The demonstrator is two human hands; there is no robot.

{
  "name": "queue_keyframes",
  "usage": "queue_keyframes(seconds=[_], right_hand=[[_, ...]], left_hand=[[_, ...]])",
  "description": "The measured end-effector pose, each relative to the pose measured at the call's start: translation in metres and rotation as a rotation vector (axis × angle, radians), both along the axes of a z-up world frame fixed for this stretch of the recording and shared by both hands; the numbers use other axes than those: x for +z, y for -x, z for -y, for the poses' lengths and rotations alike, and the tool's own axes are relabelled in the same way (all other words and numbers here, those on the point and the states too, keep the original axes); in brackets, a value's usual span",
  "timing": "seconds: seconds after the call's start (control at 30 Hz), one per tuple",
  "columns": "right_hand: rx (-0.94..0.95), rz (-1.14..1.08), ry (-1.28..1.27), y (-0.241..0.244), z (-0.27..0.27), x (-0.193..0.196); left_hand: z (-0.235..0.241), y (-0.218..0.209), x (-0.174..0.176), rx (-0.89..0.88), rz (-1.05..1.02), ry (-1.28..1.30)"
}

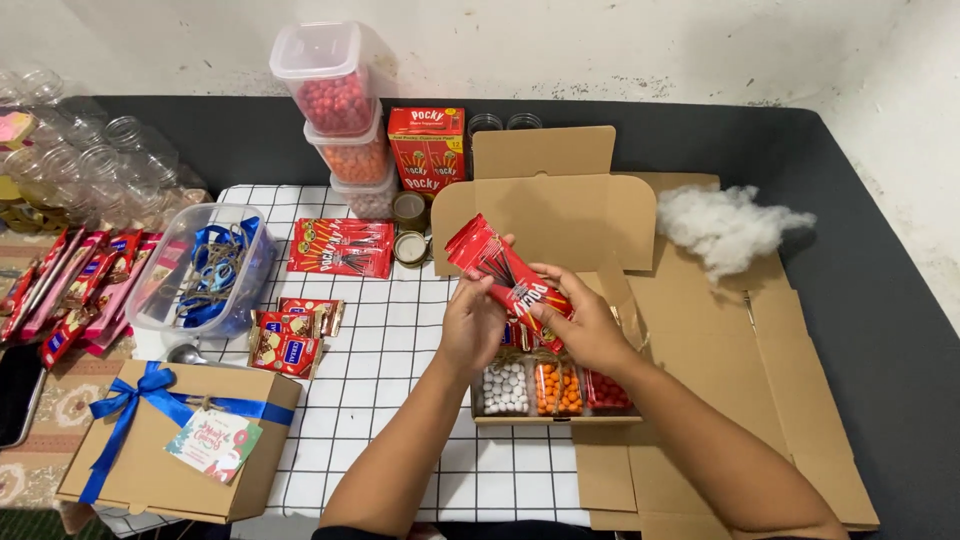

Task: The person packs a cardboard gift box by placing three jars of colorful candies and white cotton filler inside. They then add several small chocolate bars and a box of Pocky sticks before closing the box flaps.

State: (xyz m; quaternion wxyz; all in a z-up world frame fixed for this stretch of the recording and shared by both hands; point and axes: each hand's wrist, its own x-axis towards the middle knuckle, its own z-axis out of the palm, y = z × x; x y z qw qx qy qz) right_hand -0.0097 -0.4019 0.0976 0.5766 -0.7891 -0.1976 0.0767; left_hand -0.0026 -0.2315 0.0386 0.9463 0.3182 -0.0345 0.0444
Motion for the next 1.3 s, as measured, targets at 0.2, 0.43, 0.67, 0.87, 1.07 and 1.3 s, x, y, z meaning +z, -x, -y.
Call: queue_keyframes(seconds=[0.2, 0.43, 0.67, 0.87, 1.07, 1.3], right_hand=[[0.009, -0.326, -0.209, 0.006, -0.008, 0.012], [-0.101, -0.114, 0.100, -0.019, 0.000, -0.001], [-0.055, -0.059, 0.075, -0.047, 0.035, 0.003], [0.066, -0.173, 0.461, -0.054, 0.034, 0.023], [0.289, -0.097, 0.864, -0.063, 0.019, -0.008], [0.263, 0.114, 1.030, -0.074, 0.021, -0.038]], left_hand=[[0.003, 0.028, 0.036, -0.111, -0.053, -0.133], [-0.004, 0.009, -0.003, -0.014, -0.191, -0.061], [-0.056, -0.006, -0.006, 0.150, -0.170, 0.063], [-0.100, -0.009, -0.005, 0.414, -0.038, 0.163], [-0.091, -0.011, -0.006, 0.418, -0.065, 0.177], [-0.081, -0.015, -0.017, 0.340, -0.074, 0.182]])
